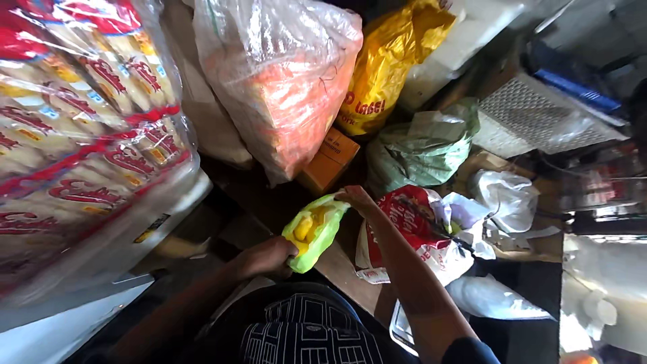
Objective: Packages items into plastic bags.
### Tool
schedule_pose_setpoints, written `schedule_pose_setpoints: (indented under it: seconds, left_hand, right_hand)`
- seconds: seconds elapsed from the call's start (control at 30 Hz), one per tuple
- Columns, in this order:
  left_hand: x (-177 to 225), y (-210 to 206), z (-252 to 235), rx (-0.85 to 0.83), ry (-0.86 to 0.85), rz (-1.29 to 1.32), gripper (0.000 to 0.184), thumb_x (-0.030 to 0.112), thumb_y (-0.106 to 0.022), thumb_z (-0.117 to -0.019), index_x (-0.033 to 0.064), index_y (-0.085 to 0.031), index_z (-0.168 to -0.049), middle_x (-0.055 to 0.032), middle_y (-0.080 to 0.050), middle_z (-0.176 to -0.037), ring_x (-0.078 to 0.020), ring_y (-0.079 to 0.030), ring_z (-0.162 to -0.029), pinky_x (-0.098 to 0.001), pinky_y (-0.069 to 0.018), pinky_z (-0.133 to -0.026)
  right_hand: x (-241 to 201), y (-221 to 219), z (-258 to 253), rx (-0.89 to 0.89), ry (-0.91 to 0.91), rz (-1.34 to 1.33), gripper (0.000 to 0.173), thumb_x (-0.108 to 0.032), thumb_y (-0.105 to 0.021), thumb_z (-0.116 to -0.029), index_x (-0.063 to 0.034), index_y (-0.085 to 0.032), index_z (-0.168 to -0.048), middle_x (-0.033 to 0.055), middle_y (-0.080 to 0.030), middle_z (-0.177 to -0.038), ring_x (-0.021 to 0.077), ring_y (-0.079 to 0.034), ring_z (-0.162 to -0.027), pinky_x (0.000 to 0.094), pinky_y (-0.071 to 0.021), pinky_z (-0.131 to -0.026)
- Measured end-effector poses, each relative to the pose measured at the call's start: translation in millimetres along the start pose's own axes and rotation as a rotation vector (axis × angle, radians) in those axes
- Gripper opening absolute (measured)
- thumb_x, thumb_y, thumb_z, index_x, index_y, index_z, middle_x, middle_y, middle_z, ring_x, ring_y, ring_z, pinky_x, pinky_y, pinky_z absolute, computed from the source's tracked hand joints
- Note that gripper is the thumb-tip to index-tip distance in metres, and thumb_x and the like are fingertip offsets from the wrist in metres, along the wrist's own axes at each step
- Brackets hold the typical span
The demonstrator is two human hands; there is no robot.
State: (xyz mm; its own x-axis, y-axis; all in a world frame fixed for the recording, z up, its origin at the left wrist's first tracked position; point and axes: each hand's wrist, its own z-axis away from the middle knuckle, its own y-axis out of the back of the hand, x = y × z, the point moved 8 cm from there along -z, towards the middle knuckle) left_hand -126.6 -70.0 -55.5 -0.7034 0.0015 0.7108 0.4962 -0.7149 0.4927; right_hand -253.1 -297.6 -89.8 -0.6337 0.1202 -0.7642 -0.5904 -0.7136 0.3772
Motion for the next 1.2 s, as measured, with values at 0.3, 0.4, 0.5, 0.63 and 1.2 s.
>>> schedule_pose_setpoints:
  seconds: [0.3,0.4,0.5,0.63,1.2]
  left_hand:
    - [88.4,-15.4,-39.8,-0.091,-0.344,0.045,0.017,0.003,-0.066,-0.0932,-0.0110,-0.065,-0.103,-0.0265,-0.067,-0.092,-0.0420,-0.067,-0.088,-0.0588,-0.0518,-0.079]
    - [107.1,-3.8,-44.4,-0.030,-0.393,0.132,0.026,0.008,-0.064,-0.0960,-0.0114,-0.062,-0.114,-0.0254,-0.067,-0.097,-0.0391,-0.067,-0.092,-0.0555,-0.0520,-0.085]
    - [92.8,32.9,-39.3,0.183,-0.355,0.192,0.036,0.014,-0.069,-0.0944,-0.0099,-0.062,-0.121,-0.0253,-0.068,-0.106,-0.0387,-0.066,-0.100,-0.0546,-0.0512,-0.094]
    - [34.8,34.5,-48.7,0.236,-0.257,0.220,0.042,0.008,-0.070,-0.0943,-0.0137,-0.054,-0.127,-0.0314,-0.061,-0.123,-0.0430,-0.061,-0.115,-0.0525,-0.0486,-0.102]
    - [-98.8,9.5,-118.5,0.096,0.361,0.588,0.039,0.011,-0.056,-0.1018,-0.0015,-0.053,-0.138,-0.0222,-0.061,-0.130,-0.0317,-0.060,-0.115,-0.0512,-0.0476,-0.097]
  right_hand:
    - [-108.2,-76.0,42.5,-0.100,0.320,0.648,0.042,-0.040,-0.072,-0.0942,-0.0015,-0.076,-0.110,0.0231,-0.065,-0.124,0.0437,-0.054,-0.126,0.0680,-0.0375,-0.106]
    - [-135.1,-100.3,73.6,-0.283,0.423,0.623,0.045,-0.041,-0.070,-0.0962,0.0017,-0.072,-0.111,0.0255,-0.062,-0.122,0.0382,-0.063,-0.111,0.0573,-0.0506,-0.097]
    - [-110.9,-81.1,81.4,-0.401,0.366,0.399,0.038,-0.027,-0.067,-0.0987,0.0067,-0.068,-0.115,0.0200,-0.066,-0.109,0.0249,-0.064,-0.098,0.0421,-0.0519,-0.091]
    - [-3.2,-73.6,47.6,-0.257,0.106,-0.079,0.025,-0.018,-0.055,-0.1046,0.0042,-0.065,-0.111,0.0062,-0.067,-0.094,0.0084,-0.063,-0.085,0.0309,-0.0546,-0.084]
    - [22.2,-113.8,69.2,0.454,0.553,0.281,0.003,0.007,-0.072,-0.0770,0.0090,-0.071,-0.079,0.0231,-0.071,-0.102,0.0327,-0.072,-0.084,0.0466,-0.0618,-0.077]
